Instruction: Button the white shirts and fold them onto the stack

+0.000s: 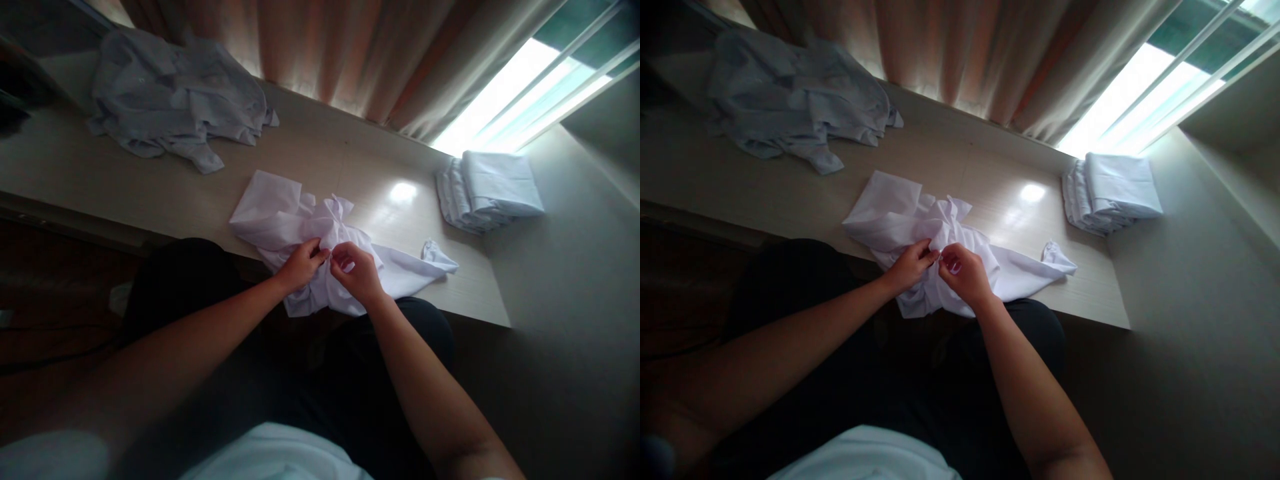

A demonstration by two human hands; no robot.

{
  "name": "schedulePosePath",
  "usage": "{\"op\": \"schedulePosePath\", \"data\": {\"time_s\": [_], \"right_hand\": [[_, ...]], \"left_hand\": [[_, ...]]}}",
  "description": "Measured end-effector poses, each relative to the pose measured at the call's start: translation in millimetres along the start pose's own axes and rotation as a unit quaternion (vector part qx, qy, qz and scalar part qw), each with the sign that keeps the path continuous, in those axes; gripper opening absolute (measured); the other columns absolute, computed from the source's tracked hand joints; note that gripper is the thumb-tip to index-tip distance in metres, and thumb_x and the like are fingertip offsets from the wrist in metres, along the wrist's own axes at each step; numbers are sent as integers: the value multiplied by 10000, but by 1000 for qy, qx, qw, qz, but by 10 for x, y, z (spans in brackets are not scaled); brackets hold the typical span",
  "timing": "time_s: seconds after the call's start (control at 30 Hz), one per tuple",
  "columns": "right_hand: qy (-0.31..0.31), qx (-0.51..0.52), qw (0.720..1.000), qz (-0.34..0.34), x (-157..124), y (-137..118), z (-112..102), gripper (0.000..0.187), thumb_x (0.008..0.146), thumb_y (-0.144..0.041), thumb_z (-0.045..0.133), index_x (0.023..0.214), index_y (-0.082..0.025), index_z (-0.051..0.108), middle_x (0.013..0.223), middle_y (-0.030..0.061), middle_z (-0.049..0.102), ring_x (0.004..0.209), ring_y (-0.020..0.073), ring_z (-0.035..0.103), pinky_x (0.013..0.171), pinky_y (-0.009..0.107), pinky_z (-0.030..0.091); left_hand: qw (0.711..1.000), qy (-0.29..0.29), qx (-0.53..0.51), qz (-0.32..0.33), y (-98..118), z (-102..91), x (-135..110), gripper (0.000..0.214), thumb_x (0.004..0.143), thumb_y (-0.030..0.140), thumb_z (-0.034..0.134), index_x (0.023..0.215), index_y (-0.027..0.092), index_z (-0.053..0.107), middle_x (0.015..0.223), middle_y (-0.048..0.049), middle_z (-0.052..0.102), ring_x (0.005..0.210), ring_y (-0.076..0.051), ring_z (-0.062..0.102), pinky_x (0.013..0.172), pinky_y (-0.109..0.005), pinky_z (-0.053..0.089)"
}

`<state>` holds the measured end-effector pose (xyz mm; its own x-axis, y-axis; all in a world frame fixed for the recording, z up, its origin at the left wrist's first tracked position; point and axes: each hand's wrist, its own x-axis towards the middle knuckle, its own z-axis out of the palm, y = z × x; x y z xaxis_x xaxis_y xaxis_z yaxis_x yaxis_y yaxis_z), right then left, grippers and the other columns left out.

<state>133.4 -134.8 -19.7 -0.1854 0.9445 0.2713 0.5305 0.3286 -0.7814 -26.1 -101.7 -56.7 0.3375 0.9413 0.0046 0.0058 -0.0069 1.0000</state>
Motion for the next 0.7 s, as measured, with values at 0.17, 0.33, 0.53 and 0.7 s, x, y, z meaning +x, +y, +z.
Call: {"op": "schedulePosePath", "data": {"time_s": [0.17,0.33,0.53,0.7], "right_hand": [[-4,-6,1000,0,9,-10,-10,83,802,-243,604,881,-221,609,738,3,655,650,141,618,627,265,519],[7,-4,1000,-6,7,-10,-17,75,803,-232,607,877,-222,609,750,5,658,664,143,621,629,264,519],[33,-11,999,-15,3,-12,-20,86,817,-242,614,902,-229,619,750,3,662,662,143,619,652,275,535],[46,-17,999,-23,1,-28,-26,84,834,-245,619,913,-223,637,763,9,668,658,139,614,658,271,535]], "left_hand": [[1000,-7,-20,-11,38,-12,6,219,847,366,579,824,149,600,707,14,551,668,-134,477,620,-262,370],[997,-27,-67,-27,101,-42,2,146,806,280,575,810,142,622,678,19,558,631,-123,473,597,-256,351],[995,-35,-88,-19,152,-39,-4,177,799,284,591,905,148,631,825,-13,650,784,-159,567,736,-276,426],[995,-36,-89,-9,168,-38,-6,173,815,293,586,902,147,619,820,-10,629,773,-150,548,724,-266,411]]}}
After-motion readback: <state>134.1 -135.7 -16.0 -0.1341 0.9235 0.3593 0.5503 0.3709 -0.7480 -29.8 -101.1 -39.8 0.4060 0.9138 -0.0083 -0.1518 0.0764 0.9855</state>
